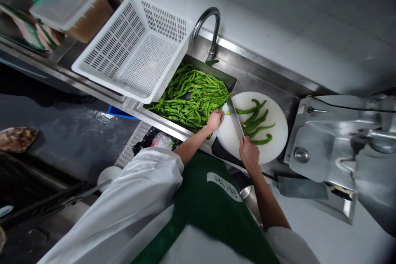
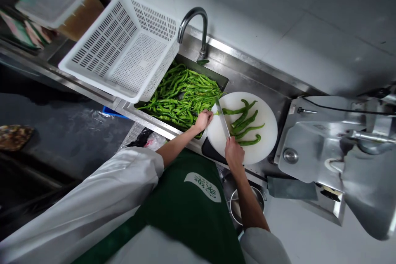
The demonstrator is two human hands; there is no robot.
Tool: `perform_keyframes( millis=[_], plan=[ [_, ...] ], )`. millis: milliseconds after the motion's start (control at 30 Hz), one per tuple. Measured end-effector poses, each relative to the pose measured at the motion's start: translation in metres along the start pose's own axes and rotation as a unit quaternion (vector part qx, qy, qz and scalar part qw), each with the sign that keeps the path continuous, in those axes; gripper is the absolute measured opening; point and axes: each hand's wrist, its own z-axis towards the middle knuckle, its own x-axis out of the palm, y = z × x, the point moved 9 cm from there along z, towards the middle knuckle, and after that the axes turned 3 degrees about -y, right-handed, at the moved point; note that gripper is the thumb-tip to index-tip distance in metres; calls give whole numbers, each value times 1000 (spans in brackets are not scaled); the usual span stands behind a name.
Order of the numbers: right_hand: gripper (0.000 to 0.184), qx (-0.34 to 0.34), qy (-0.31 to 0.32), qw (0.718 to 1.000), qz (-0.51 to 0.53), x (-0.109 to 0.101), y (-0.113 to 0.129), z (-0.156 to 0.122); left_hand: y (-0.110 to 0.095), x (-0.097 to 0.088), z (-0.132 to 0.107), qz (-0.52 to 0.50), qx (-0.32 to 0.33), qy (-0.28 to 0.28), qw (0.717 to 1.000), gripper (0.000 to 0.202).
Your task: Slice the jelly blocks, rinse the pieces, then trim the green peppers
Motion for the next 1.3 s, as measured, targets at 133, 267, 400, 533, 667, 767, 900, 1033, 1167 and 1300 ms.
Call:
perform_keyframes(
  millis=[133, 267, 400, 533, 667, 767, 900, 1033, 1167, 1300],
  plan=[
    [39, 0, -12, 1000, -18, -5, -11, -8, 1, 1, -1, -30, 10, -12, 999, 21],
    [38, -9, 15, 1000, -25, -6, -14, -5, 2, 1, -2, -39, 10, -17, 999, 21],
    [37, -36, 27, 998, -35, -8, -14, 1, 0, 1, -2, -44, 17, -16, 999, 23],
    [34, -55, 23, 998, -22, -2, -5, 14, -3, 2, -2, -22, 21, -3, 1000, 25],
    [34, -49, 26, 998, -5, 12, 2, 25, -2, 1, -3, 9, 12, 11, 1000, 23],
    [35, -39, 20, 999, 0, 18, 0, 26, -1, -2, 0, 5, 4, 8, 1000, 24],
    [35, -37, 10, 999, 5, 19, -6, 29, 5, -16, -2, -27, -6, -4, 1000, 22],
    [34, -57, -15, 997, 57, 17, -19, 26, 48, -70, -61, -51, -57, -97, 992, 18],
    [43, 6, -87, 982, 168, 15, -65, 1, 134, -138, -195, -2, -201, -167, 965, 22],
    [57, 118, -155, 943, 270, 21, -130, -38, 201, -183, -298, 86, -361, -126, 920, 26]
  ],
)
